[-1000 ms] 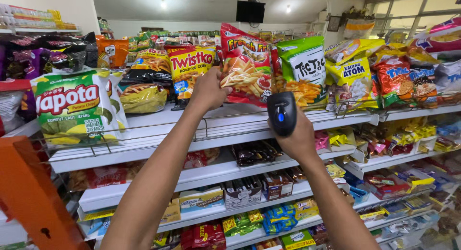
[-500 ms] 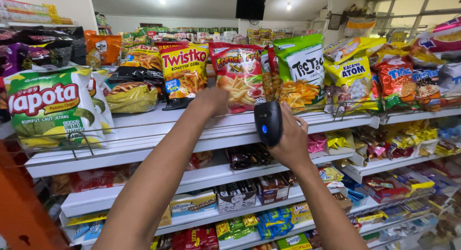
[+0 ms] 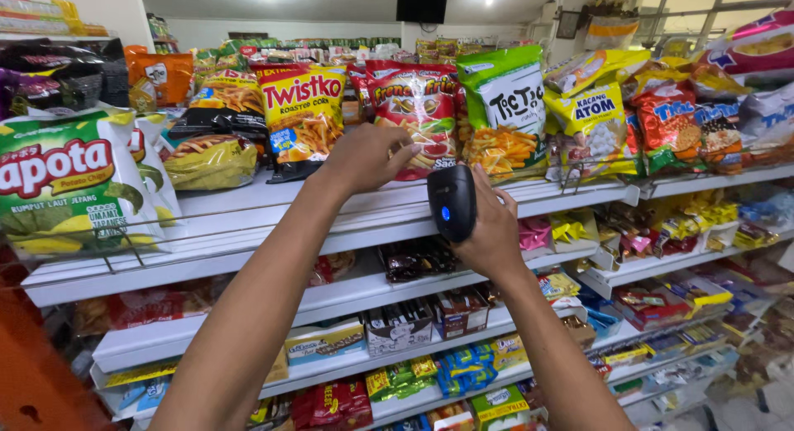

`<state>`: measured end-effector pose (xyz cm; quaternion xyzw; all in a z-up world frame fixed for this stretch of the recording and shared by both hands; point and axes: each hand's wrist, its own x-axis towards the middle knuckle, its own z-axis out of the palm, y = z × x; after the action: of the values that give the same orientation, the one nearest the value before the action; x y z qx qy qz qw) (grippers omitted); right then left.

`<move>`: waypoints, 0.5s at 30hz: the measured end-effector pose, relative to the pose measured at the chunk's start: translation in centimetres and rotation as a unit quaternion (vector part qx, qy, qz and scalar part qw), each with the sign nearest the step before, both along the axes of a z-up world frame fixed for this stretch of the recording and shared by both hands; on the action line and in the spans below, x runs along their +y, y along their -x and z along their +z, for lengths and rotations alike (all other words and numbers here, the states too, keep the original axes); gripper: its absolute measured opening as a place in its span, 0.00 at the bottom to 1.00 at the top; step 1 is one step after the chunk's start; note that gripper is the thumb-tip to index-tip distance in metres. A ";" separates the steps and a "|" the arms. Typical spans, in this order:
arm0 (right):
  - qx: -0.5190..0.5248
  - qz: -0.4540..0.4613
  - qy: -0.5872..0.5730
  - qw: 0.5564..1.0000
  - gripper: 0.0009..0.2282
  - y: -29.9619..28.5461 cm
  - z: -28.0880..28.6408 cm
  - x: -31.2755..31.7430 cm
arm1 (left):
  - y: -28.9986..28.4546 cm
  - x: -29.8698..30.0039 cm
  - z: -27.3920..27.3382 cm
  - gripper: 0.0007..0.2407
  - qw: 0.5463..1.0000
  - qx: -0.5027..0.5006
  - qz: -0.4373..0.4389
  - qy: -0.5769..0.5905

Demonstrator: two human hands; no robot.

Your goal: The person uses a handheld scanner to scan barcodes on snack bags and boxes in a store aisle, occasionally moving items in and out of a cardboard shipping box.

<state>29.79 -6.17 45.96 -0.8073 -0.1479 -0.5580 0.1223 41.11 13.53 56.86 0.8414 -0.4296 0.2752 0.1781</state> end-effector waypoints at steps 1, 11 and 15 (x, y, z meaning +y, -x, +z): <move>-0.012 -0.002 0.007 1.000 0.35 0.1 0.2 0.0 | 1.5 0.1 0.2 0.13 0.999 -0.026 -0.036 0.018; 0.170 0.222 -0.303 0.911 0.13 7.6 -5.9 -5.0 | 11.8 -3.4 -7.7 0.14 0.942 -0.115 -0.292 0.122; 0.150 0.290 -0.406 0.854 0.20 13.8 -13.1 -7.1 | 15.4 -6.6 -14.5 0.13 0.926 -0.014 -0.362 0.111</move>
<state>16.04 -13.27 32.87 -0.6800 -0.1150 -0.3803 0.6162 25.72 6.94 42.34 0.5998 -0.6741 0.2498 0.3513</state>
